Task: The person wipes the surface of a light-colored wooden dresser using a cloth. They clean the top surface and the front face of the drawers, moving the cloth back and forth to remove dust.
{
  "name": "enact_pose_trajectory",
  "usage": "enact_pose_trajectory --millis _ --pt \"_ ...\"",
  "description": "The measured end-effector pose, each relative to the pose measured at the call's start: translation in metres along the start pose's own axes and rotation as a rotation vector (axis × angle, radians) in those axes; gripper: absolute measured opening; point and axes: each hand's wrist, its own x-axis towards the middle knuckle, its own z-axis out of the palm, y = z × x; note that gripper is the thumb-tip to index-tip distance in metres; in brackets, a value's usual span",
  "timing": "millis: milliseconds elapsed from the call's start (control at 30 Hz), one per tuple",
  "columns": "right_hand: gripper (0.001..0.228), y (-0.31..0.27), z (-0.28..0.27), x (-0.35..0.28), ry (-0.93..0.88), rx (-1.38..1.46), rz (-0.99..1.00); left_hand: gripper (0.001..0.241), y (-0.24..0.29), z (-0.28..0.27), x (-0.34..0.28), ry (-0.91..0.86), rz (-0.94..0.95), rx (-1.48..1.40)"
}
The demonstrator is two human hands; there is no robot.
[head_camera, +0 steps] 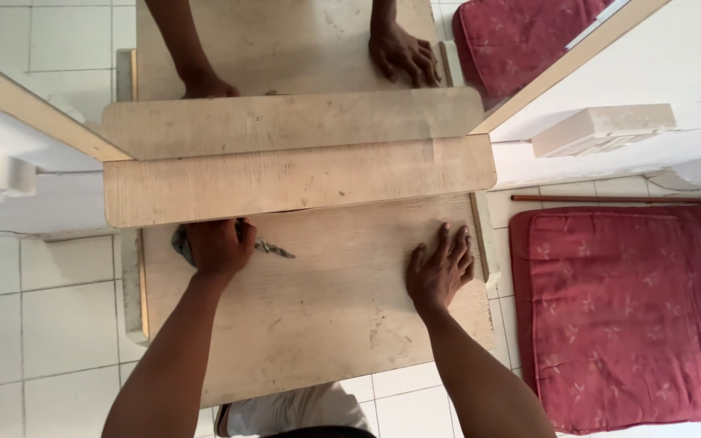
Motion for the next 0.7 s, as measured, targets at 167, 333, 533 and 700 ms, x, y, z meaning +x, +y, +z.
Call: enact_pose_trajectory --millis 167,333,533,700 --pt "0.071 0.002 0.002 0.0 0.018 -0.001 -0.017 0.031 0.003 0.003 -0.003 0.042 0.029 0.031" --pt "0.072 0.005 0.007 0.0 0.034 0.0 -0.029 0.015 0.05 -0.036 -0.037 0.055 -0.057 -0.054" --pt "0.069 0.005 0.004 -0.003 0.044 0.009 -0.05 0.016 0.103 -0.084 -0.126 -0.033 -0.089 -0.208" --pt "0.069 0.003 0.002 -0.002 0.022 0.023 -0.02 0.015 0.123 -0.109 -0.144 -0.102 -0.138 -0.249"
